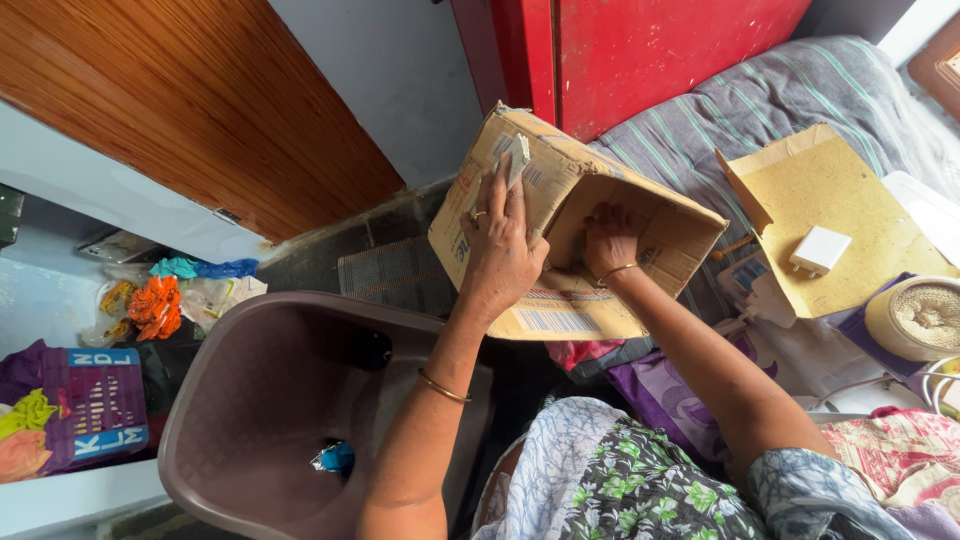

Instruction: The person sits on the floor next to a bed and packs items into an open cardboard box. They fold a sheet of paper, place small objects and containers into the box, arrange cables and a cloth inside, and gather loose items from the surrounding clutter into the box.

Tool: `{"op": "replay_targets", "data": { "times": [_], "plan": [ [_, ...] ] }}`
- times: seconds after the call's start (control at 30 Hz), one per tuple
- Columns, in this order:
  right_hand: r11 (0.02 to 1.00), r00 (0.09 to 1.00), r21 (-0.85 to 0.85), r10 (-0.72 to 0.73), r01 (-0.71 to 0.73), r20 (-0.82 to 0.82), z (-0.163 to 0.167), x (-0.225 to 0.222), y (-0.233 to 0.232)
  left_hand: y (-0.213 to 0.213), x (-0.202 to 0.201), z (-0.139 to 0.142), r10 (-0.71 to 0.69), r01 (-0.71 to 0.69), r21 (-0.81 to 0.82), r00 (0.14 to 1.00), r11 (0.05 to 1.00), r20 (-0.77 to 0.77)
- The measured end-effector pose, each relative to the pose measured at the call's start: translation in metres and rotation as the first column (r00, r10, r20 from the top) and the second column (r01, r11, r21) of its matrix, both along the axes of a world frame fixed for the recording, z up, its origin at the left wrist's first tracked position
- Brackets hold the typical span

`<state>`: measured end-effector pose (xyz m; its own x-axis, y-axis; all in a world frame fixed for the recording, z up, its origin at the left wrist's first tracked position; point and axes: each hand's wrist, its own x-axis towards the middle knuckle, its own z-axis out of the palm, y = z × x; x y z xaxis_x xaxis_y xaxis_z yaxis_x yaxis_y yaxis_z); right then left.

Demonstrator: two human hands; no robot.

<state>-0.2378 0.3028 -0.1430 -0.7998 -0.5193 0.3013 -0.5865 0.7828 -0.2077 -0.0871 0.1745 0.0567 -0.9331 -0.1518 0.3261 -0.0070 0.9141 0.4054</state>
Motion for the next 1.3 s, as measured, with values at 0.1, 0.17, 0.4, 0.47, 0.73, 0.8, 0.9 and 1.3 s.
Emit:
{"op": "replay_targets", "data": {
  "times": [0.1,0.17,0.4,0.47,0.73,0.8,0.9,1.3],
  "plan": [
    [0.998,0.902,0.038,0.024,-0.045,0.43,-0.009,0.003,-0.014,0.001,0.0,0.001,0.006,-0.006,0.006,0.999,1.0,0.032],
    [0.979,0.788,0.073,0.108,-0.19,0.607,-0.014,0.005,-0.027,0.001,0.001,0.003,0.008,-0.008,-0.004,0.999,1.0,0.042],
    [0.982,0.729,-0.186,0.098,0.041,0.678,-0.013,0.023,-0.052,0.012,0.004,0.001,0.004,-0.003,-0.025,0.999,1.0,0.041],
    [0.99,0.8,-0.131,0.034,0.056,0.599,-0.011,0.025,-0.054,0.016,0.003,-0.002,0.002,-0.001,-0.021,0.999,1.0,0.036],
    [0.966,0.719,-0.238,0.097,0.097,0.688,-0.019,0.028,-0.055,0.024,0.006,-0.004,0.019,-0.019,-0.017,0.999,1.0,0.03],
    [0.957,0.679,-0.26,0.104,0.132,0.727,-0.022,0.028,-0.054,0.02,0.006,-0.002,0.023,-0.022,-0.032,1.0,0.999,0.018],
    [0.925,0.605,-0.31,0.12,0.22,0.787,-0.022,0.025,-0.045,0.011,0.009,0.0,0.044,-0.044,0.02,0.999,0.999,0.014],
    [0.741,0.706,-0.531,0.11,0.411,0.7,0.084,0.031,0.179,-0.076,-0.024,-0.022,-0.16,0.146,-0.095,0.972,0.985,-0.172]
  ]
}}
